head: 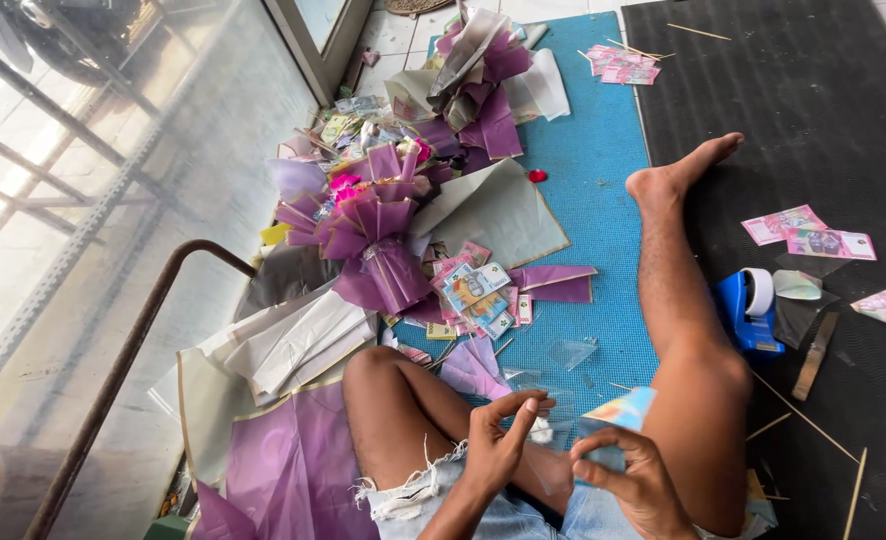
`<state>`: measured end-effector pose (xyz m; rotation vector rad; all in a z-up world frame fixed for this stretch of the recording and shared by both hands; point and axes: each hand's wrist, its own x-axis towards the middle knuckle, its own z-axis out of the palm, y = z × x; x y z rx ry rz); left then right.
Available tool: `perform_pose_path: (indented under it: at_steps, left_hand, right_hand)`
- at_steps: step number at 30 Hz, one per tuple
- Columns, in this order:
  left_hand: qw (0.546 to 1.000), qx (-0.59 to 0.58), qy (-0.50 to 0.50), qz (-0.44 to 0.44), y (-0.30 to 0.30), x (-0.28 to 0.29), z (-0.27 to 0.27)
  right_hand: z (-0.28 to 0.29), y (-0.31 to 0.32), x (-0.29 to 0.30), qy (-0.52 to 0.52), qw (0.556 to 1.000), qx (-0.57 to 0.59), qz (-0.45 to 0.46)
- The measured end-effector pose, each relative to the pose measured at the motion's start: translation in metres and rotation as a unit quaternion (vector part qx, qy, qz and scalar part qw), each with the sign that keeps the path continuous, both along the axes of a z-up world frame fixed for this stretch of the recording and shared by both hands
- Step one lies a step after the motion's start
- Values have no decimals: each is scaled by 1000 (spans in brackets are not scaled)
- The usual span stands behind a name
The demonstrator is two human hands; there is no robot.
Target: Preparing a money bouquet by inserting banknotes into individual protective plastic sleeves.
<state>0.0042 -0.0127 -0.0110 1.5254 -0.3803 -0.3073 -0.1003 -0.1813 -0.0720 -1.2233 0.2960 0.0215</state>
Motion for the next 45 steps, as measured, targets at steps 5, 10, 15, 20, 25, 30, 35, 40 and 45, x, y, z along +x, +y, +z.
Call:
perform_pose_path:
  at_steps: [5, 10, 15, 20, 25, 30, 35, 40, 45]
  left_hand:
    - [999, -37, 37, -7, 6, 0, -18]
    - [996, -75, 29, -25, -1, 0, 5]
    - [994, -90, -16, -63, -3, -3, 42]
    - [987, -87, -39, -131, 1, -7, 70]
    - [987, -65, -69, -132, 3, -13, 78]
    - [984, -64, -97, -138, 2, -15, 81]
    - [987, -72, -67, -130, 1, -15, 79]
    - [988, -58, -83, -117, 1, -15, 74]
    - [986, -28, -134, -93, -1, -15, 82]
  right_hand:
    - [12, -14, 2, -46, 989, -34, -137]
    - [63, -11, 9, -76, 956, -77, -273]
    - [109, -16, 19, -138, 949, -136, -247]
    - [114, -8, 27, -156, 901, -236, -328]
    - [98, 10, 31, -235, 866, -272, -348]
    - [94, 17, 32, -241, 849, -312, -351]
    - [94, 18, 30, -256, 850, -327, -323]
    - [88, 19, 23, -239, 875, -295, -301]
    - [112, 20, 22, -170, 894, -323, -261]
